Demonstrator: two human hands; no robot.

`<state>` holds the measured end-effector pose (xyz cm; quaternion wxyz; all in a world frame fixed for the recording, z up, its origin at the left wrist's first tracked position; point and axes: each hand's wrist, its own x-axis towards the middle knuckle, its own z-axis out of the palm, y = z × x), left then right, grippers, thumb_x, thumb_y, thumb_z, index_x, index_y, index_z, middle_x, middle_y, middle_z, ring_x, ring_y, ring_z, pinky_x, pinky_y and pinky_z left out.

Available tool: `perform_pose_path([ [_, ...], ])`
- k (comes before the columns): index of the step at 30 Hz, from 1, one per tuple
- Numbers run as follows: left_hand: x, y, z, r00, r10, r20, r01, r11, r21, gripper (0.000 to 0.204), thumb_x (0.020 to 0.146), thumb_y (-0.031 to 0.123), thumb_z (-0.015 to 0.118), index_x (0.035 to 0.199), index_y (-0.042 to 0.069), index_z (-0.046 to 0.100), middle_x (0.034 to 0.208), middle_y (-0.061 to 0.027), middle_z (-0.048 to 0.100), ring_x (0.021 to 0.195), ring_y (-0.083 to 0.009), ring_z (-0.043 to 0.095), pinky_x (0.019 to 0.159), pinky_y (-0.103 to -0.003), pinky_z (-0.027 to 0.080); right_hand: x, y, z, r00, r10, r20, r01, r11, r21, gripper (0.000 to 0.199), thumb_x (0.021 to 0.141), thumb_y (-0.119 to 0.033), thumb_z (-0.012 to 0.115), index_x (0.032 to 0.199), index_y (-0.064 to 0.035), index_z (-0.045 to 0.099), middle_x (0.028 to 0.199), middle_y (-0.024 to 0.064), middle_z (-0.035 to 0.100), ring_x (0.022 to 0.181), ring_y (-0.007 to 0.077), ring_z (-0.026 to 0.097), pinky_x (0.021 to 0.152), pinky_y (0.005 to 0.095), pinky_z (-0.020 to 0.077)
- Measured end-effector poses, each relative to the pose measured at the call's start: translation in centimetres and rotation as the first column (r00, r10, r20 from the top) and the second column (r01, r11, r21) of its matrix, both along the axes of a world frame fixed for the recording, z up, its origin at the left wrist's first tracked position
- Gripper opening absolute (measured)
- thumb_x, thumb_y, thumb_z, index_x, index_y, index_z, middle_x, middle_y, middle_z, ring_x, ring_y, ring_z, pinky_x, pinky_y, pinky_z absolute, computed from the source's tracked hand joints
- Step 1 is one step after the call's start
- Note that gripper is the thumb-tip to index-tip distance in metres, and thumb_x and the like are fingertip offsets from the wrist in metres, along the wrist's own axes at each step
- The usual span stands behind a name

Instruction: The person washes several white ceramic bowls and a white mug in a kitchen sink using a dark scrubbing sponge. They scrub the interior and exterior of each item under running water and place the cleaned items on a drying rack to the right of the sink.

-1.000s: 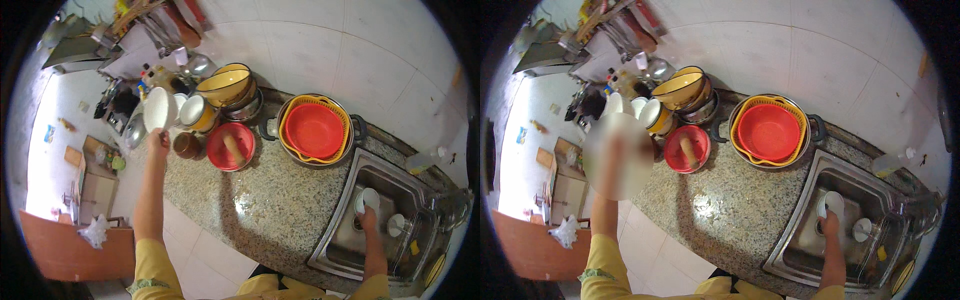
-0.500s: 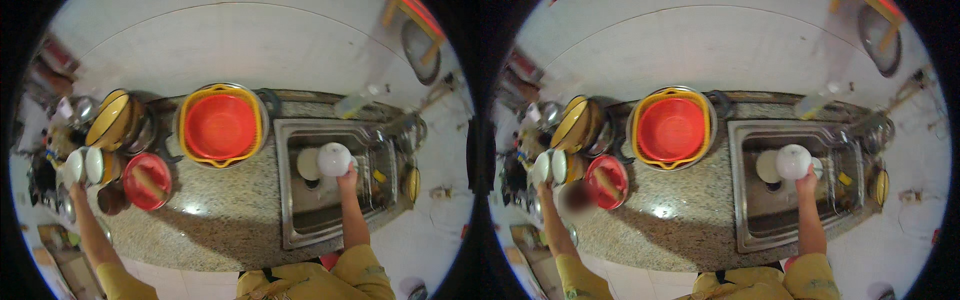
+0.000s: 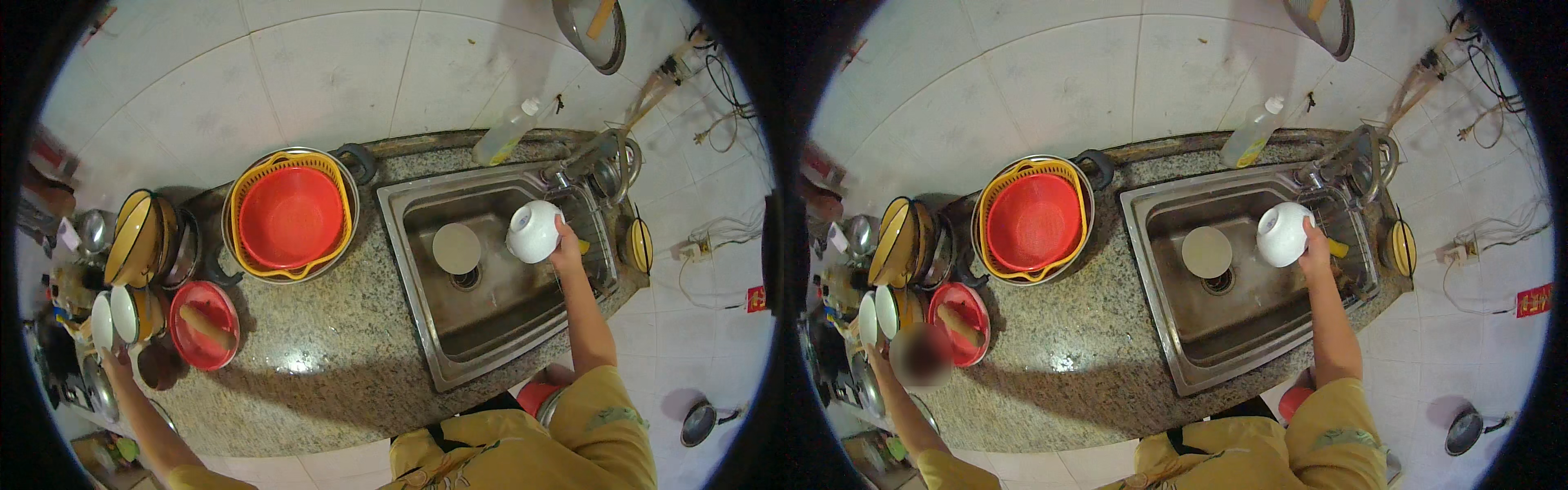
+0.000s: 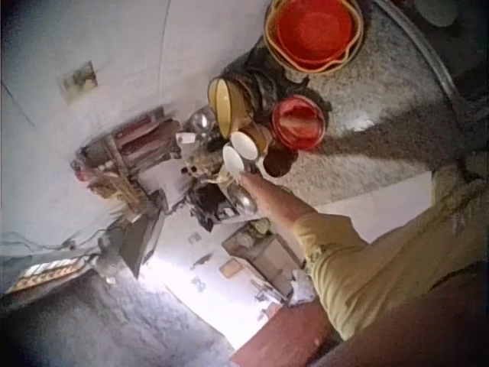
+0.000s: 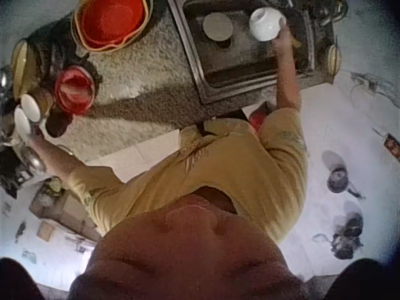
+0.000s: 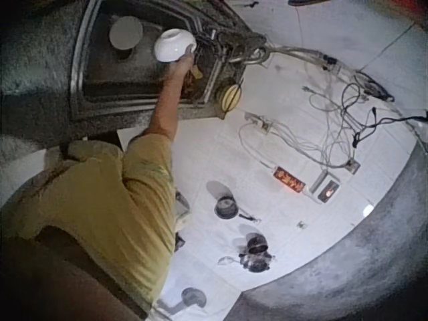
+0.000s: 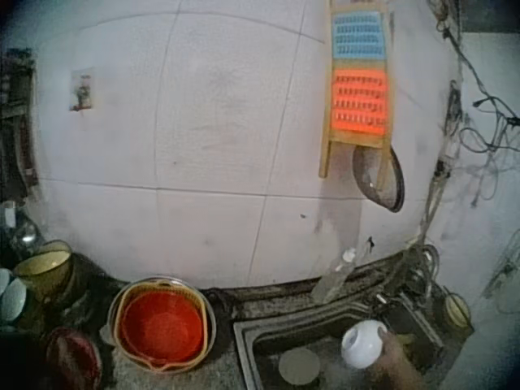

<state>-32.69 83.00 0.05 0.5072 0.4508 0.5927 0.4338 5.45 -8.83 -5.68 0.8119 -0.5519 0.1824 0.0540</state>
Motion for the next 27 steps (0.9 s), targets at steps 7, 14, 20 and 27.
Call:
perform_pose_path([
  [7, -19.2, -4.6, -5.9, 0.486, 0.477, -0.733, 0.101, 0.802, 0.588, 0.025, 0.073, 0.017, 0.048, 0.085, -0.002, 0.058, 0.08, -0.014, 0.061, 0.073, -0.0271, 0.059, 0.068, -0.035, 0.045, -1.9, -1.6, 2.2, 0.93, 0.306, 0.205, -0.217, 0.904, -0.368, 0.042, 0.084, -0.023, 0.046, 0.117, 0.0024, 0.04, 0.115, 0.0126, 0.046, 0.105, 0.0234, 0.045, 0.087, 0.0387, 0.0389],
  [14, -18.7, -10.8, -5.7, 0.463, 0.305, -0.832, 0.013, 0.936, 0.351, 0.042, 0.069, 0.007, 0.048, 0.11, 0.0, 0.047, 0.108, -0.0227, 0.048, 0.103, -0.0324, 0.046, 0.088, -0.037, 0.035, 1.5, -7.0, 0.6, 0.968, 0.242, -0.067, -0.245, 0.968, -0.048, 0.049, 0.083, -0.036, 0.048, 0.117, -0.0021, 0.04, 0.113, 0.0109, 0.048, 0.101, 0.0272, 0.048, 0.084, 0.0453, 0.041],
  [20, -20.0, -5.3, -6.2, 0.342, 0.036, -0.939, 0.281, 0.95, 0.139, 0.033, 0.068, 0.004, 0.052, 0.1, 0.004, 0.055, 0.105, -0.0201, 0.048, 0.099, -0.0344, 0.046, 0.088, -0.039, 0.035, 0.2, -4.4, 2.4, 0.802, 0.59, 0.091, -0.461, 0.709, -0.535, 0.047, 0.086, -0.039, 0.042, 0.109, 0.0016, 0.045, 0.1, 0.0152, 0.053, 0.089, 0.0238, 0.053, 0.073, 0.0383, 0.0454],
  [27, -32.2, -1.6, -12.6, 0.404, -0.093, -0.91, 0.479, 0.869, 0.124, 0.032, 0.065, 0.02, 0.066, 0.084, -0.002, 0.053, 0.073, -0.0125, 0.057, 0.064, -0.0248, 0.055, 0.059, -0.034, 0.044, 1.9, -1.4, 4.0, 0.896, 0.445, -0.004, -0.233, 0.461, -0.856, 0.039, 0.074, -0.02, 0.054, 0.109, -0.0022, 0.048, 0.104, 0.0099, 0.052, 0.095, 0.0233, 0.05, 0.08, 0.0387, 0.0425],
])
